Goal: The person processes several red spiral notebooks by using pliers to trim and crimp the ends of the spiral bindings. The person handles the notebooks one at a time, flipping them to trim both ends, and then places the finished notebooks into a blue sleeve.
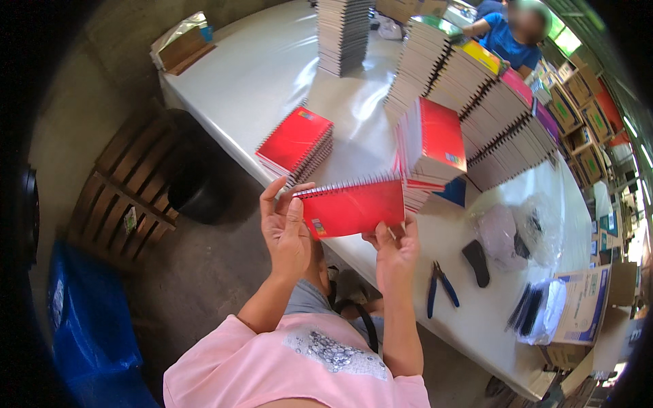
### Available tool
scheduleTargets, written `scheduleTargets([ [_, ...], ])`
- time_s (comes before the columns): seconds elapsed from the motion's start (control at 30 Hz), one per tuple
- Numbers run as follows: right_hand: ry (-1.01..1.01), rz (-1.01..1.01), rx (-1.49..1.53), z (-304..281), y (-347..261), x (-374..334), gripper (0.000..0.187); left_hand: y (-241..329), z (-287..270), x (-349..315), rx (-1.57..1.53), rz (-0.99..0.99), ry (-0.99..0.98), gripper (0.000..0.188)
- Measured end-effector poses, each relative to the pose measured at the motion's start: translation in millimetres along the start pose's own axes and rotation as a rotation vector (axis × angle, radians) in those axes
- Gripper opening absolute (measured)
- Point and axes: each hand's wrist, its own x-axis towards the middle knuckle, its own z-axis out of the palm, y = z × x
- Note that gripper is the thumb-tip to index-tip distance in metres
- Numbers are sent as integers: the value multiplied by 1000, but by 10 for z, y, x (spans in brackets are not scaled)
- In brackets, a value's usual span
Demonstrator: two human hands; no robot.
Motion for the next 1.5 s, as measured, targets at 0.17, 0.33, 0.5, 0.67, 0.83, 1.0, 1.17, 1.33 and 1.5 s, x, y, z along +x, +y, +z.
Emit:
scheduleTargets([
  [0.17,-84,-4,85,557,-102,790,34,366,-275,402,593,347,-49,34],
  [0.33,-205,-62,-276,1022,-24,1439,44,445,-497,954,1000,400,140,34],
  [0.5,-251,-115,-918,906,352,1791,51,166,-857,1180,1248,454,94,30],
  [0.67,-133,-218,-771,933,515,1775,52,110,-909,1183,891,186,74,32],
  [0.83,-23,-609,-1033,977,256,1477,52,177,-824,1123,849,219,138,33],
  [1.0,685,-853,-1486,276,-870,1165,54,389,-926,1068,834,485,227,26],
  [1.17,320,-96,-1193,-704,-1013,1400,40,479,-282,784,957,784,116,27],
  [1.33,555,-461,-887,-468,-1133,1177,21,295,297,488,922,666,-299,34],
  [1.5,178,-586,-564,-310,-862,382,23,-44,903,192,287,-155,-420,32],
])
